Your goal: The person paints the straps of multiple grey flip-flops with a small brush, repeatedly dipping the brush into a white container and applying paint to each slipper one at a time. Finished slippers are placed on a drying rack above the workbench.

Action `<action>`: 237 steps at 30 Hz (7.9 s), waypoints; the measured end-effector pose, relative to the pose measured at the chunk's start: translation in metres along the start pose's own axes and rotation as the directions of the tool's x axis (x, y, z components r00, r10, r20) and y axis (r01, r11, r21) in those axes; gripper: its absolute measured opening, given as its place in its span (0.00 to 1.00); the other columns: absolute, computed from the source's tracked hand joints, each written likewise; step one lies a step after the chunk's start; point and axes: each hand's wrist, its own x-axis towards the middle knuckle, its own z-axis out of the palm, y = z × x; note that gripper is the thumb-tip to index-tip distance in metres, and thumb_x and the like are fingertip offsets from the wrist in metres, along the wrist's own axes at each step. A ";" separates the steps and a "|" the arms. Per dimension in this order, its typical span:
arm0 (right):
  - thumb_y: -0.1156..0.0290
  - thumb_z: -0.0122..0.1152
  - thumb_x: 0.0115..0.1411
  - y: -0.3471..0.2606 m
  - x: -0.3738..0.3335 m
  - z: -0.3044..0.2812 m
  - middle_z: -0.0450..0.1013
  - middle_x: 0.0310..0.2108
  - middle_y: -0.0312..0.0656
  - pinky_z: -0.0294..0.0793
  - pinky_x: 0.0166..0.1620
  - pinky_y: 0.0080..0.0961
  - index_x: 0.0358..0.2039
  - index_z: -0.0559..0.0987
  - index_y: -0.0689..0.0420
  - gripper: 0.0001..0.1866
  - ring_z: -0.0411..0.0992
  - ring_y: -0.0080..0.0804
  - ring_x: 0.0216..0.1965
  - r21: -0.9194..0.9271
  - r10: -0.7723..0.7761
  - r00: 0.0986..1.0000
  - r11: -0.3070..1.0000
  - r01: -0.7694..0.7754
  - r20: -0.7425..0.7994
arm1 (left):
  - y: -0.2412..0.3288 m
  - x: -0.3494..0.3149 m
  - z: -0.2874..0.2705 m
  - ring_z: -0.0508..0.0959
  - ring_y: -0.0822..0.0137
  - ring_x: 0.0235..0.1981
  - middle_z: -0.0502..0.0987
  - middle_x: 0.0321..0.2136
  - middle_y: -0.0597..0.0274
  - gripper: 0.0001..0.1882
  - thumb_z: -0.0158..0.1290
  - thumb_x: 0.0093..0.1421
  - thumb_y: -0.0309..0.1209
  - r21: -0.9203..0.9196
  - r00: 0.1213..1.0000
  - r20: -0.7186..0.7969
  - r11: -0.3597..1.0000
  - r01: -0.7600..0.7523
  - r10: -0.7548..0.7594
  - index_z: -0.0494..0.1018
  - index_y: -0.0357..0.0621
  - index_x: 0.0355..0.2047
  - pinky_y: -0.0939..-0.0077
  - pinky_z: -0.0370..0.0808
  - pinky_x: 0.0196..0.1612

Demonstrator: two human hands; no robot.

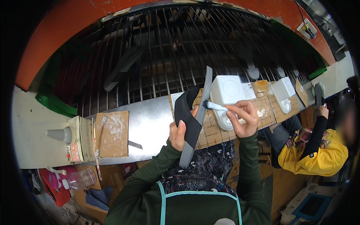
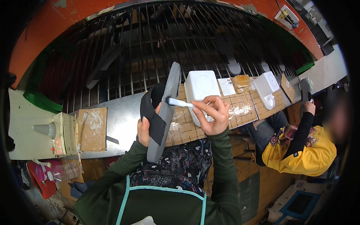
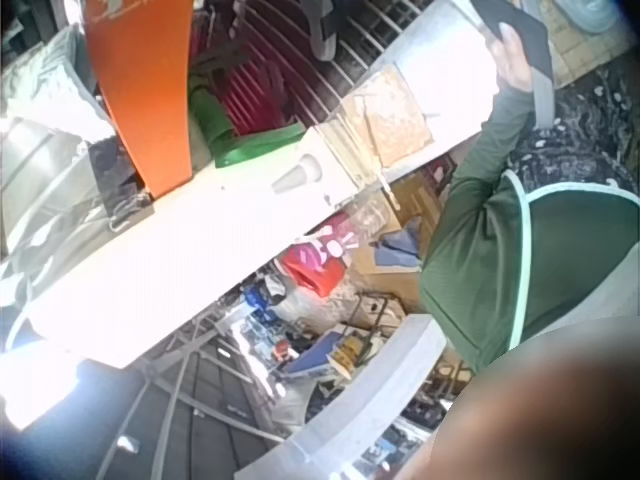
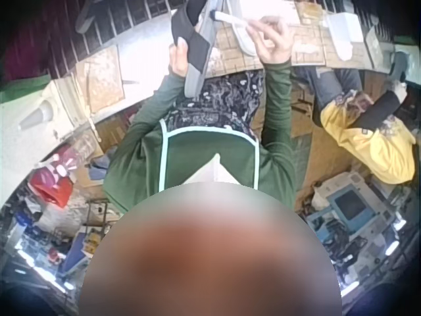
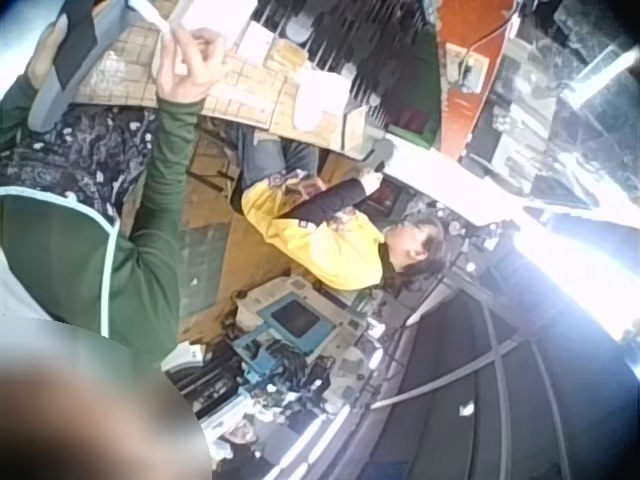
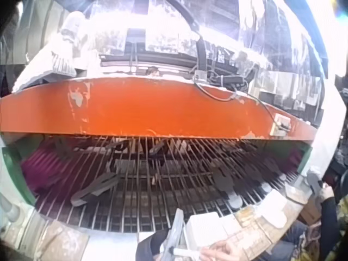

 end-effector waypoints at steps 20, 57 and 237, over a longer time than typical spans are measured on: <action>0.73 0.68 0.49 -0.009 -0.009 0.001 0.71 0.27 0.34 0.57 0.28 0.20 0.34 0.84 0.55 0.10 0.61 0.18 0.19 0.347 0.019 0.974 0.933 -0.099 0.227 | 0.005 0.019 0.018 0.67 0.59 0.57 0.60 0.60 0.49 0.41 0.25 0.65 0.59 -0.550 0.998 -0.057 0.834 -0.052 0.024 0.49 0.35 0.64 0.68 0.62 0.60; 0.75 0.62 0.56 -0.038 -0.064 0.018 0.69 0.31 0.37 0.67 0.28 0.16 0.36 0.82 0.62 0.08 0.67 0.19 0.28 0.541 0.447 0.892 0.736 -0.406 0.060 | 0.021 0.025 0.028 0.72 0.63 0.51 0.69 0.53 0.54 0.36 0.32 0.64 0.57 -0.760 0.991 -0.121 0.648 -0.058 -0.052 0.58 0.41 0.61 0.70 0.69 0.54; 0.70 0.70 0.45 -0.016 -0.058 -0.022 0.71 0.29 0.30 0.50 0.37 0.25 0.36 0.84 0.48 0.14 0.63 0.20 0.24 -0.127 0.094 0.995 0.987 -0.095 -0.017 | -0.007 0.041 -0.004 0.48 0.36 0.65 0.46 0.63 0.31 0.80 0.69 0.14 0.63 0.631 0.834 0.377 0.547 -0.549 0.402 0.47 0.24 0.62 0.50 0.52 0.64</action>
